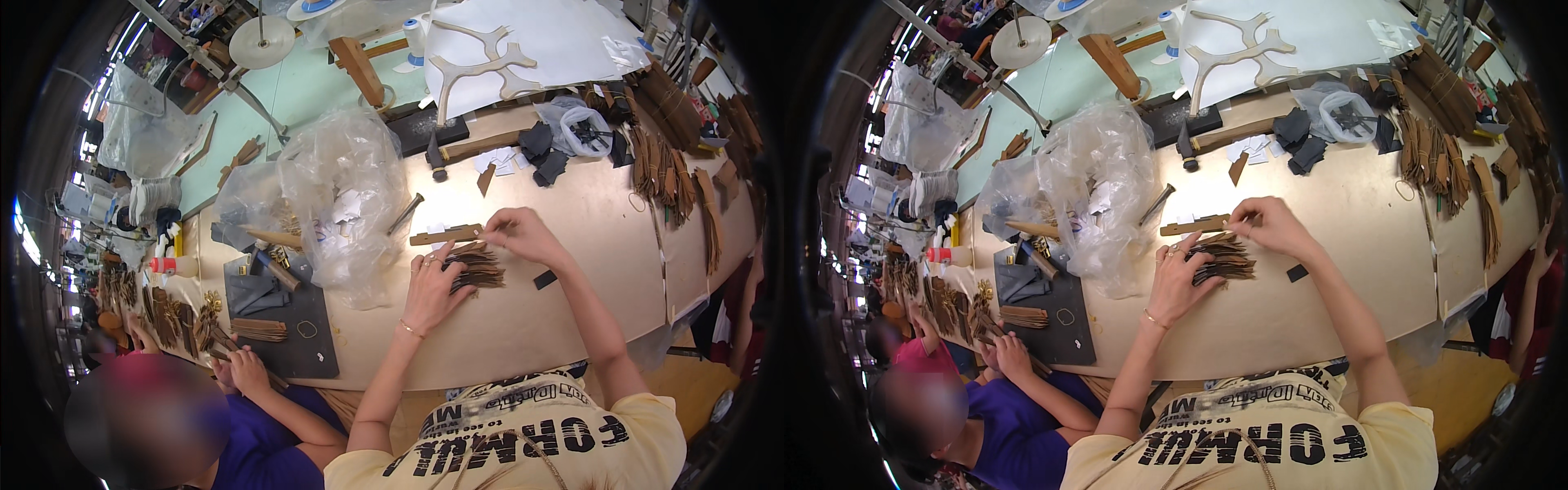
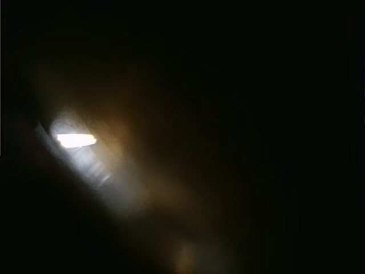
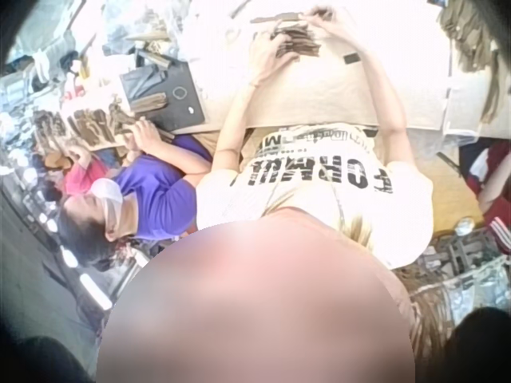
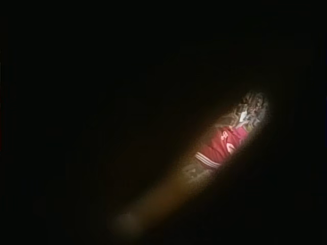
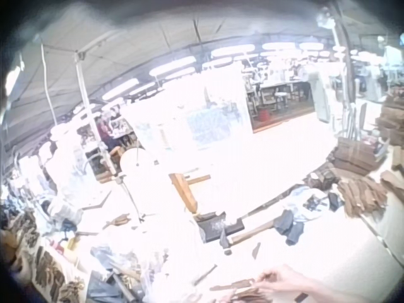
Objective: The person sorts and arranges small leather strips and black leather pieces on a worktable. They separate bundles, lay out individual strips in rows, and handle black pieces, organizing them into groups.
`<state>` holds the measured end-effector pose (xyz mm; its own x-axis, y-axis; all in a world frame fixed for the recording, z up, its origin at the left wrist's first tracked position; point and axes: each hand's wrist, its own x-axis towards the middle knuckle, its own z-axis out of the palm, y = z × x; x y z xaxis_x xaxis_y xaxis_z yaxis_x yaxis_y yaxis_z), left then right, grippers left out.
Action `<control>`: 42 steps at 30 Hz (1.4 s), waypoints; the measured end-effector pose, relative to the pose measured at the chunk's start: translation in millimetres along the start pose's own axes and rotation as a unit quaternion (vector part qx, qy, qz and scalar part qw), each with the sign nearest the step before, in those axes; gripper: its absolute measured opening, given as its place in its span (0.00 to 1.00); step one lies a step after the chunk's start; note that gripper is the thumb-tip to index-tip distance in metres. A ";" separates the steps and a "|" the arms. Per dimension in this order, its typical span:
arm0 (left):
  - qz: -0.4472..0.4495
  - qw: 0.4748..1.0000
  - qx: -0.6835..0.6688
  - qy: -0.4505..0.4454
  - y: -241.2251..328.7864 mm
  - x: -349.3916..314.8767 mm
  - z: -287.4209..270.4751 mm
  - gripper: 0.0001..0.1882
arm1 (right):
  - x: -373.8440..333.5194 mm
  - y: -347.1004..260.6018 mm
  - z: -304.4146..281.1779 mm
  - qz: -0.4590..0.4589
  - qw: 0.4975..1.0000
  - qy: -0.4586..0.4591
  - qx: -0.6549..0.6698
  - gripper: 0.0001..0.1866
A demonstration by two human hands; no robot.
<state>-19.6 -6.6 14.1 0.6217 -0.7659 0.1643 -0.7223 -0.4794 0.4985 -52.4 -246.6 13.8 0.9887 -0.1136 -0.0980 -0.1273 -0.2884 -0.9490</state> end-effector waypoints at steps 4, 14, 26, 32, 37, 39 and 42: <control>-0.004 0.999 0.017 -0.031 -0.5 2.0 -2.4 0.21 | -0.6 -3.5 -11.5 -0.090 0.887 0.262 -0.370 0.12; 0.004 0.999 0.036 -0.019 7.0 -1.8 -3.8 0.22 | -0.4 -19.4 19.5 -0.159 0.915 -0.122 -0.351 0.10; 0.004 1.000 0.012 -0.020 8.1 -0.3 -3.9 0.21 | -0.6 -14.2 32.7 -0.255 0.910 -0.051 -0.323 0.07; 0.003 1.000 0.010 -0.019 7.7 -0.9 -3.3 0.20 | 0.0 -13.1 25.3 -0.169 0.943 -0.056 -0.282 0.06; 0.003 1.000 0.013 -0.016 6.6 -1.9 -3.1 0.21 | 6.3 -13.1 -4.3 -0.049 0.883 0.254 -0.392 0.13; 0.007 1.000 0.023 -0.011 6.1 -0.5 -3.4 0.21 | 2.0 -14.1 -13.3 -0.127 0.850 0.304 -0.412 0.15; -0.004 0.999 0.018 -0.030 5.1 2.9 -3.8 0.21 | -7.4 -14.6 -6.9 -0.161 0.948 0.010 -0.273 0.15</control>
<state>-20.4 -9.6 20.4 0.6087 -0.7859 0.1090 -0.7291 -0.4999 0.4675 -58.4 -248.2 30.5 0.9822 0.0475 0.1816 0.1536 -0.7596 -0.6320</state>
